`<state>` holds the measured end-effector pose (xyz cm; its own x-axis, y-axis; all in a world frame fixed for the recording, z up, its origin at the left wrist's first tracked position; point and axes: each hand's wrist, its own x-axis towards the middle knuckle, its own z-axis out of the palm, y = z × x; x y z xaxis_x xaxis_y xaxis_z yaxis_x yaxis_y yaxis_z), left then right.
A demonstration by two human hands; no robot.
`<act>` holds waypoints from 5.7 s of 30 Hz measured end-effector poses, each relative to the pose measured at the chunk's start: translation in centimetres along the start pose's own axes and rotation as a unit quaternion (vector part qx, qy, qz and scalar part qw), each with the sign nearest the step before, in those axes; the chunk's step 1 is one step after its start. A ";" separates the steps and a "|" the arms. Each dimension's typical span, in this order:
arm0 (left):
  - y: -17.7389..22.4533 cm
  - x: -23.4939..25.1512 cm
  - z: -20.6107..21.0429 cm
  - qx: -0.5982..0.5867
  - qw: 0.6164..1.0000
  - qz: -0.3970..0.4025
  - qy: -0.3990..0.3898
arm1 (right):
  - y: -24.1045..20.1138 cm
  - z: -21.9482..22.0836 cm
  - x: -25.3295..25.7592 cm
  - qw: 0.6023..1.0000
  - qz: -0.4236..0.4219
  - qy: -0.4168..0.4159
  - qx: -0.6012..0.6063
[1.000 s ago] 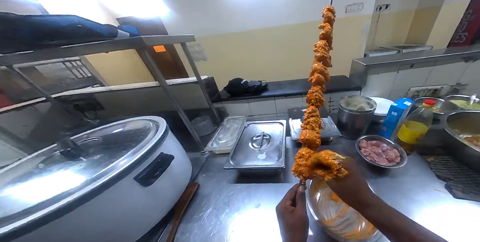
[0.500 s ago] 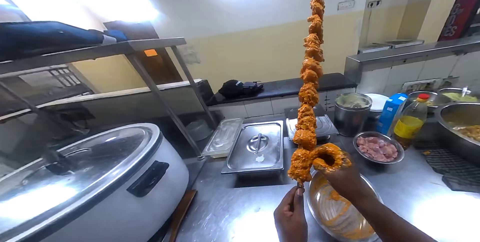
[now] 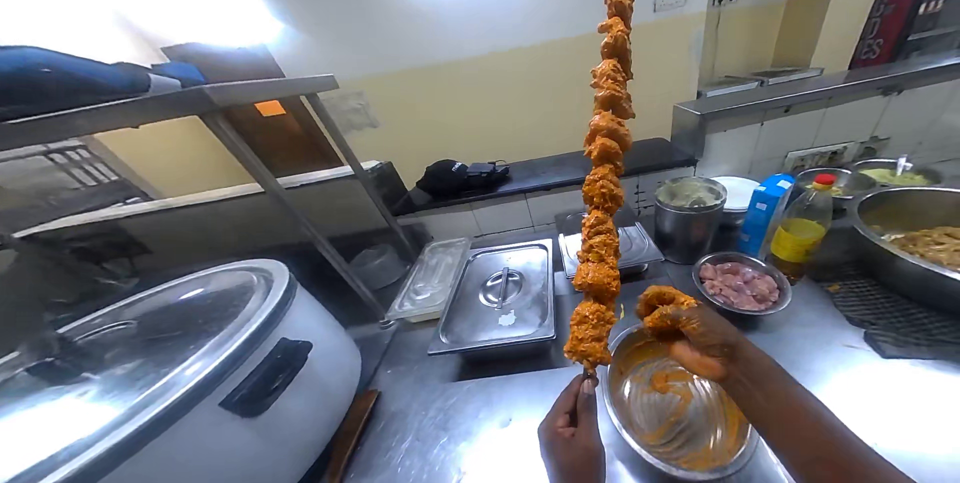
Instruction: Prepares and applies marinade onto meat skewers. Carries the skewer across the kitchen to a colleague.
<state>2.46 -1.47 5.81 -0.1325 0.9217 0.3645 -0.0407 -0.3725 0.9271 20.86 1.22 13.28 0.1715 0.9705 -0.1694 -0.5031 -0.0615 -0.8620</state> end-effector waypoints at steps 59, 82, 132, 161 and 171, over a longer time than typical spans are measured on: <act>-1.6 -0.3 -0.1 0.015 1.000 0.021 -0.003 | 3.6 -9.3 2.1 0.699 0.023 -0.128 -0.703; -3.8 -0.1 5.8 0.034 0.998 0.006 0.044 | 4.0 -11.9 7.3 0.476 0.146 -0.359 -0.790; -5.0 1.4 6.0 0.073 0.993 -0.016 0.091 | 9.9 -13.9 6.2 0.742 0.151 -0.431 -0.491; -5.3 1.4 5.5 0.069 0.993 -0.029 0.094 | 3.9 -14.4 4.6 0.448 0.215 -0.550 -0.671; -4.9 1.1 5.5 0.065 0.993 -0.030 0.098 | 1.7 -17.4 7.4 0.374 0.205 -0.506 -0.750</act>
<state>7.92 1.96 2.19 -0.3246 0.8981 0.2966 0.0727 -0.2890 0.9546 36.04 4.27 2.28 -0.4497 0.3528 -0.8206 0.8596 0.4205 -0.2903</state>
